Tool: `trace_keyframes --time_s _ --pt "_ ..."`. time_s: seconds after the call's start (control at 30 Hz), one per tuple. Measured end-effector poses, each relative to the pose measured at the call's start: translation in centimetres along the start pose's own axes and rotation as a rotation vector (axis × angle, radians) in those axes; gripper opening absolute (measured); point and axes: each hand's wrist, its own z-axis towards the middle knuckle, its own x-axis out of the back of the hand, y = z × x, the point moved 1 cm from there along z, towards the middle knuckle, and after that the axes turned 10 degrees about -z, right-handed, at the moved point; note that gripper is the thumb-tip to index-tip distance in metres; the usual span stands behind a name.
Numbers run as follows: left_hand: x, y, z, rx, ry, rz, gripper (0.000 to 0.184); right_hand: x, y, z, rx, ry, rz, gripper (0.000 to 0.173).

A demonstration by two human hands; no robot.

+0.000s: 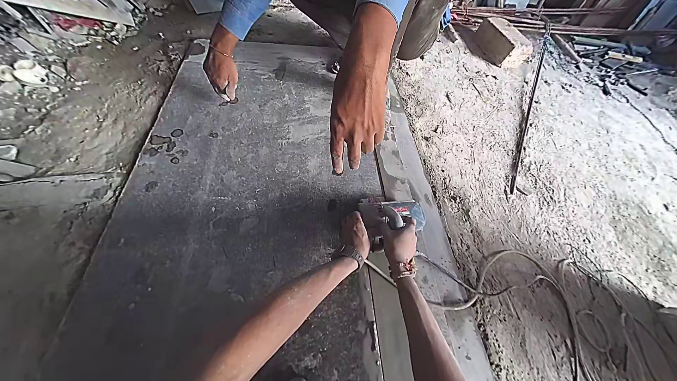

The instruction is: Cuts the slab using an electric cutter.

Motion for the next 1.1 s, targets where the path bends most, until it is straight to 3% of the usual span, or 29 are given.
trace_keyframes --time_s 1.1 --pt "0.8 0.9 2.6 -0.017 0.031 0.053 0.055 -0.5 -1.8 1.6 0.034 0.038 0.013 0.064"
